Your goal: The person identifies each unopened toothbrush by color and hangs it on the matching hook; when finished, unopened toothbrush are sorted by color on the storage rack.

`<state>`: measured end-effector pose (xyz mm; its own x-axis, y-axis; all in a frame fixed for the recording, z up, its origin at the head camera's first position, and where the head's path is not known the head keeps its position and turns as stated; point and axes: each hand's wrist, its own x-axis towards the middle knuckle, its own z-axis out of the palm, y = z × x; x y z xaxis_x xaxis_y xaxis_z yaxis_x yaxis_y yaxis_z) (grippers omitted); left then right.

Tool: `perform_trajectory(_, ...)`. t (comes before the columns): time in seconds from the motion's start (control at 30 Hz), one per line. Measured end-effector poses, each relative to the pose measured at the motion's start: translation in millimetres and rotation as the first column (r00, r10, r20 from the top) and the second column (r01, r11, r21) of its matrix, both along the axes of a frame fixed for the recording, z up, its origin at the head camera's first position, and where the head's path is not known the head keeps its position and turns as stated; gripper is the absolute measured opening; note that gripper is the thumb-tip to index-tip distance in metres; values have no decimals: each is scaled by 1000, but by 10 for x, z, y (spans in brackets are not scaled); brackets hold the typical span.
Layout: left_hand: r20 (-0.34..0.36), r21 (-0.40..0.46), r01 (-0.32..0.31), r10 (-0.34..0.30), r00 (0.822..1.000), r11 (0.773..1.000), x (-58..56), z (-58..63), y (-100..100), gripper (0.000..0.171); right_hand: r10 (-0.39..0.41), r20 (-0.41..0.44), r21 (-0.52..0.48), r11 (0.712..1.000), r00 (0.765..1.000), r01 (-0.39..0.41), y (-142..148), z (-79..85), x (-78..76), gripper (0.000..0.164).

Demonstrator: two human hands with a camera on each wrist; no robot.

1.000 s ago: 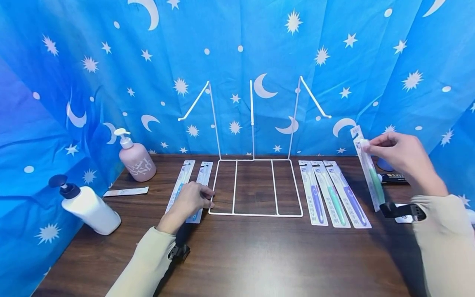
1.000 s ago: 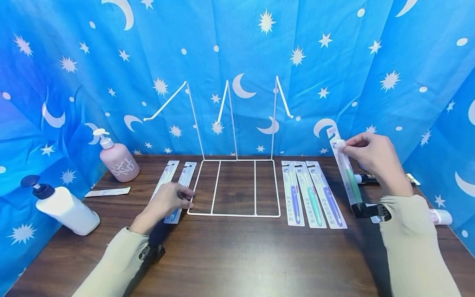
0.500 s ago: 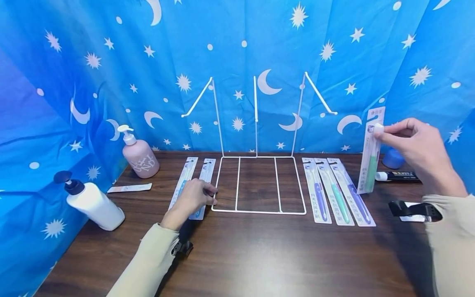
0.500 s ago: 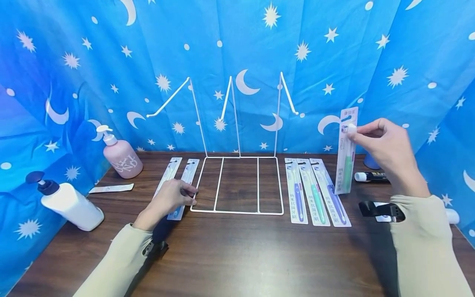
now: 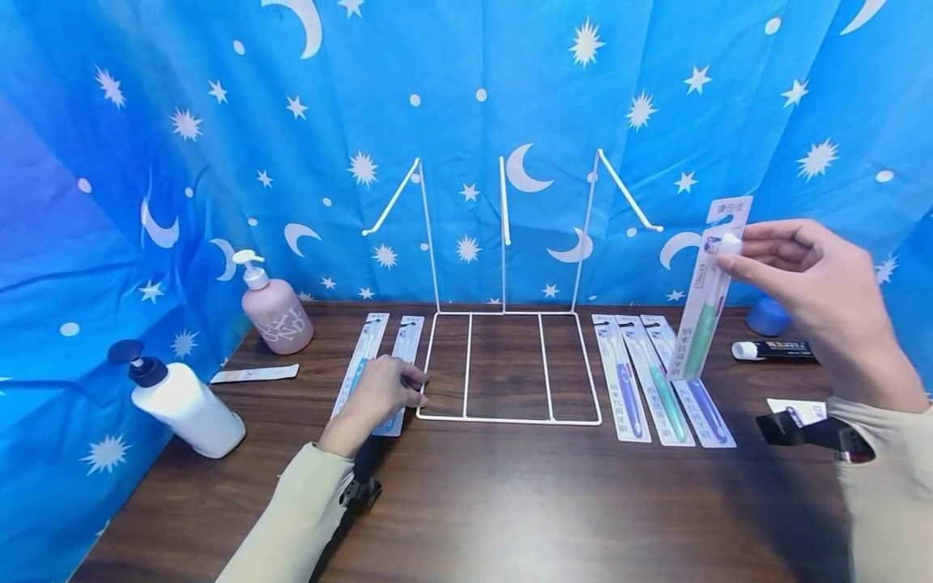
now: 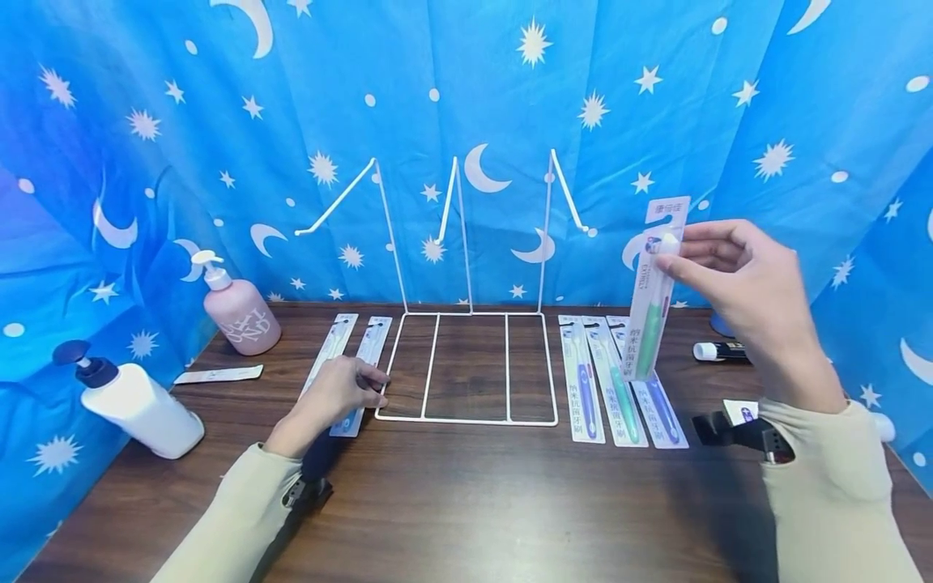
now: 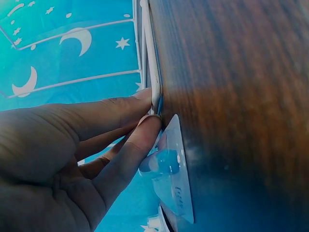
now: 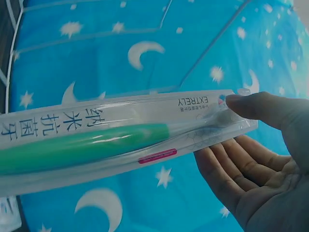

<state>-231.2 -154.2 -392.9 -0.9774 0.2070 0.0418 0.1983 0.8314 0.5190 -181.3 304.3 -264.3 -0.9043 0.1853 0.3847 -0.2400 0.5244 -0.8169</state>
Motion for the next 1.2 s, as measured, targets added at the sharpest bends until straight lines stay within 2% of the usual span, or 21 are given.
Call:
perform_trajectory(0.3, -23, -1, 18, -18, 1000, 1000, 5, -15, -21, 30, 80, -62, -10, 997, 995, -81, -328, 220, 274, 47)
perform_trajectory(0.63, -16, -2, 14, -14, 1000, 1000, 1, -10, -22, 30, 100, -88, 95, 991, 991, -91, -591, 371, 474, 42)
perform_trajectory(0.9, -19, 0, 24, -24, 1000, 1000, -12, -3, -13, 30, 79, -71, 159, 985, 994, -67, -695, 358, 433, 43)
perform_trajectory(1.2, -16, -3, 19, -19, 1000, 1000, 7, -12, -23, 29, 118, -68, 139, 984, 991, -108, -759, 277, 328, 42)
